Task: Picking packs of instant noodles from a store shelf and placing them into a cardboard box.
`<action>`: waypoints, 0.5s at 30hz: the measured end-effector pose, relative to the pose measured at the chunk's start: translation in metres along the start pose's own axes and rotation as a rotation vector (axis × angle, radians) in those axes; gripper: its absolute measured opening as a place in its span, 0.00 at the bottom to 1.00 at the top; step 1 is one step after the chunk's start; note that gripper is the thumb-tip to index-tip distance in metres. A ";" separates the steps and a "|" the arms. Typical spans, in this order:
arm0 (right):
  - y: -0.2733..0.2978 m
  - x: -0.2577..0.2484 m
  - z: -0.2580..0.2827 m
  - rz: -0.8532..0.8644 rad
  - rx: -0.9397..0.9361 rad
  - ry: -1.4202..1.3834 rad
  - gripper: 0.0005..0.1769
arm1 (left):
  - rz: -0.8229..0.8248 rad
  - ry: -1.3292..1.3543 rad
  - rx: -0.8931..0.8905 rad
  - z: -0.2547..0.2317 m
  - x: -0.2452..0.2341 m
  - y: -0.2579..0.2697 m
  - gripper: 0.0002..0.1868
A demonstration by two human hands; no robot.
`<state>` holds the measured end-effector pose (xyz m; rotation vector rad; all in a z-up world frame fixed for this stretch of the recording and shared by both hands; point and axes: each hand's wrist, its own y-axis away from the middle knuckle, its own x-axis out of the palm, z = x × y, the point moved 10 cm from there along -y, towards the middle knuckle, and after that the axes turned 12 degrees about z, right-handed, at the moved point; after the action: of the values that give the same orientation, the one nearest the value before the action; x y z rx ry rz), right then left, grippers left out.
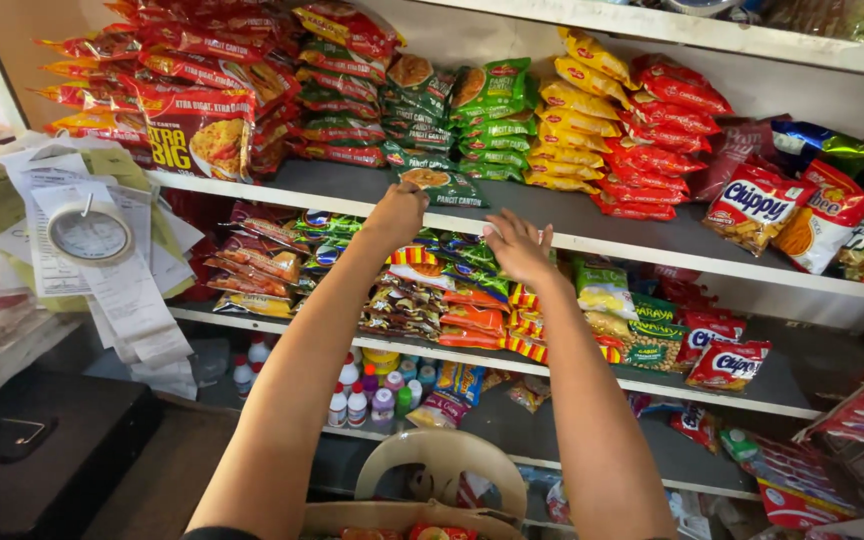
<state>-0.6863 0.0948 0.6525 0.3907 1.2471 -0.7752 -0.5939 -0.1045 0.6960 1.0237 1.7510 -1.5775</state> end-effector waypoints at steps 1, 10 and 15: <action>0.000 -0.001 -0.001 0.010 0.003 -0.017 0.34 | -0.036 0.095 0.039 -0.004 -0.007 0.001 0.15; 0.077 -0.042 0.015 -0.433 -0.491 -1.293 0.35 | -0.286 0.440 0.218 -0.064 -0.082 0.030 0.14; 0.110 0.053 0.053 0.149 -0.371 -2.380 0.38 | -0.212 0.480 0.354 -0.141 -0.119 0.123 0.14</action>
<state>-0.5647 0.1196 0.6025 -0.7061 -0.9068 -0.3517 -0.4149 0.0158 0.7458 1.5309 1.9824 -1.9423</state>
